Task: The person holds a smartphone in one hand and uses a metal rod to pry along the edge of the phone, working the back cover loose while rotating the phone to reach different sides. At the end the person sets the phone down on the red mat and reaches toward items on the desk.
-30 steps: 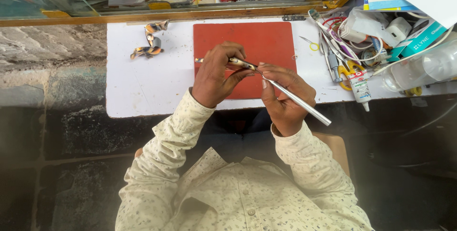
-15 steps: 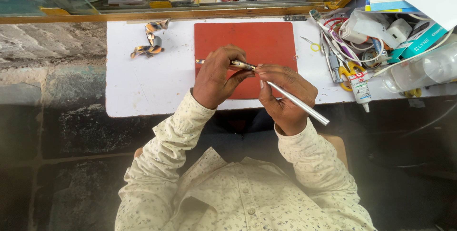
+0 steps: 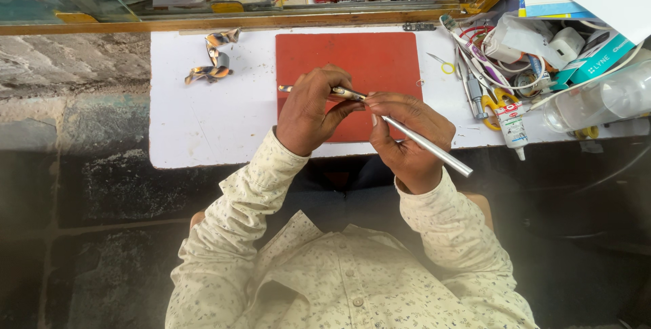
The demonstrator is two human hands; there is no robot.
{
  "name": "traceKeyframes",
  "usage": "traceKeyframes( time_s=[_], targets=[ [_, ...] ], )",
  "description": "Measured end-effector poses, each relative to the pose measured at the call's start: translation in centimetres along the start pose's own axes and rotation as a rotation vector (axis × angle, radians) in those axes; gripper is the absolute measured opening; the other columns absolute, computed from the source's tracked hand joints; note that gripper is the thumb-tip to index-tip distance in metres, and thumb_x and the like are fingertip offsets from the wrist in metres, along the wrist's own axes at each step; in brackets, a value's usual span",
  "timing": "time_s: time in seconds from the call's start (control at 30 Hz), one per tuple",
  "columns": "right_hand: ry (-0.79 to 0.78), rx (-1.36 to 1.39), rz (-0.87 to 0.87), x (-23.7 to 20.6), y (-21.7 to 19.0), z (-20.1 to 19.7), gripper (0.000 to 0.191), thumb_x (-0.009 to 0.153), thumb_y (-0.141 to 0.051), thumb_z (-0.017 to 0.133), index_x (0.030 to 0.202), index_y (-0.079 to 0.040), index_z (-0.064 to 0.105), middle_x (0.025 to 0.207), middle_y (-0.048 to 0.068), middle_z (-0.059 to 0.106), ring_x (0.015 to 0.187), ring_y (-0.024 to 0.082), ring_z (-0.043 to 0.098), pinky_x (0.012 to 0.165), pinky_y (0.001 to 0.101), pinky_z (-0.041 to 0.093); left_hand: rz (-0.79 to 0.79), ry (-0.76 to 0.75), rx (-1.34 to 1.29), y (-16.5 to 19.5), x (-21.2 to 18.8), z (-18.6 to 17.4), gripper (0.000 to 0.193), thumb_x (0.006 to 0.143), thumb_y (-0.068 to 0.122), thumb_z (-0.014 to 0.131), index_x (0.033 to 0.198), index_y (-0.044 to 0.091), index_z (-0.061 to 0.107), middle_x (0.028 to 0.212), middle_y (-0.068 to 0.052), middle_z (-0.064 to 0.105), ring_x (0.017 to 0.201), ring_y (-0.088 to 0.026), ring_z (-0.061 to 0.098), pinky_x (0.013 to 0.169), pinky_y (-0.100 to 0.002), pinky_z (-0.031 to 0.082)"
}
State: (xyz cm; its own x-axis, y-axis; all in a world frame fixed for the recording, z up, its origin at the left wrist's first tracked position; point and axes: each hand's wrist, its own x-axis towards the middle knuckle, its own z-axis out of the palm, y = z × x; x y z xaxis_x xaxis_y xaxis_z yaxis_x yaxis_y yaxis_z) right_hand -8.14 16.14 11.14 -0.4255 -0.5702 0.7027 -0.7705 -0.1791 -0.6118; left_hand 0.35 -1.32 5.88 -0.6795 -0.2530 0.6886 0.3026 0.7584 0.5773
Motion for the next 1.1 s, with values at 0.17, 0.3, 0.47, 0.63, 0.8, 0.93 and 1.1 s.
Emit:
traceKeyframes(
  time_s=[0.17, 0.3, 0.47, 0.63, 0.8, 0.93, 1.1],
  targets=[
    [-0.053, 0.041, 0.018, 0.3, 0.4, -0.7, 0.012, 0.097, 0.001, 0.069, 0.109, 0.000, 0.069, 0.109, 0.015, 0.075, 0.105, 0.026, 0.078, 0.089, 0.0310, 0.064, 0.007, -0.012, -0.015, 0.0, -0.1, -0.1, 0.045, 0.086, 0.018, 0.088, 0.113, 0.011, 0.052, 0.108, -0.002, 0.066, 0.096, -0.023, 0.066, 0.086, -0.039, 0.047],
    [-0.066, -0.001, 0.003, 0.5, 0.3, -0.8, 0.013, 0.096, 0.002, 0.070, 0.109, 0.000, 0.069, 0.108, 0.014, 0.076, 0.103, 0.026, 0.078, 0.092, 0.0323, 0.064, 0.009, -0.018, -0.013, 0.0, 0.0, -0.1, 0.045, 0.086, 0.017, 0.088, 0.113, 0.011, 0.052, 0.107, -0.002, 0.066, 0.096, -0.023, 0.066, 0.086, -0.039, 0.047],
    [-0.063, -0.027, -0.017, 0.7, -0.1, -0.6, 0.015, 0.095, 0.002, 0.071, 0.110, -0.001, 0.070, 0.108, 0.014, 0.076, 0.103, 0.027, 0.077, 0.091, 0.0324, 0.064, 0.026, -0.017, -0.004, -0.1, 0.0, 0.0, 0.045, 0.086, 0.017, 0.087, 0.113, 0.011, 0.051, 0.108, -0.002, 0.066, 0.098, -0.023, 0.066, 0.085, -0.039, 0.047],
    [-0.042, -0.075, 0.001, 0.3, -0.6, -0.4, 0.018, 0.093, 0.004, 0.072, 0.110, -0.001, 0.070, 0.108, 0.013, 0.076, 0.104, 0.026, 0.078, 0.091, 0.0335, 0.065, 0.025, -0.044, -0.016, -0.1, 0.0, 0.0, 0.044, 0.087, 0.016, 0.087, 0.112, 0.011, 0.051, 0.106, -0.002, 0.066, 0.095, -0.022, 0.065, 0.084, -0.039, 0.046],
    [-0.043, -0.111, -0.016, 0.1, -0.7, -0.5, 0.020, 0.091, 0.006, 0.072, 0.109, -0.001, 0.069, 0.108, 0.013, 0.076, 0.105, 0.027, 0.077, 0.090, 0.0332, 0.065, 0.028, -0.046, -0.021, 0.0, 0.1, 0.0, 0.043, 0.087, 0.016, 0.086, 0.112, 0.011, 0.051, 0.106, -0.002, 0.066, 0.095, -0.022, 0.065, 0.084, -0.039, 0.046],
    [-0.040, -0.094, -0.003, -0.1, -0.5, -0.5, 0.019, 0.092, 0.006, 0.071, 0.110, -0.001, 0.069, 0.109, 0.014, 0.075, 0.106, 0.028, 0.077, 0.091, 0.0334, 0.064, 0.031, -0.033, -0.015, 0.1, 0.1, 0.0, 0.045, 0.086, 0.016, 0.087, 0.112, 0.011, 0.051, 0.106, -0.003, 0.066, 0.096, -0.023, 0.064, 0.084, -0.039, 0.046],
    [-0.024, -0.008, 0.022, 0.0, -0.1, -0.5, 0.013, 0.096, 0.003, 0.070, 0.109, 0.000, 0.069, 0.108, 0.014, 0.076, 0.106, 0.027, 0.078, 0.093, 0.0333, 0.065, 0.022, -0.050, -0.030, 0.0, 0.2, -0.2, 0.044, 0.086, 0.015, 0.086, 0.112, 0.011, 0.051, 0.106, -0.003, 0.066, 0.095, -0.023, 0.065, 0.083, -0.040, 0.045]
  ],
)
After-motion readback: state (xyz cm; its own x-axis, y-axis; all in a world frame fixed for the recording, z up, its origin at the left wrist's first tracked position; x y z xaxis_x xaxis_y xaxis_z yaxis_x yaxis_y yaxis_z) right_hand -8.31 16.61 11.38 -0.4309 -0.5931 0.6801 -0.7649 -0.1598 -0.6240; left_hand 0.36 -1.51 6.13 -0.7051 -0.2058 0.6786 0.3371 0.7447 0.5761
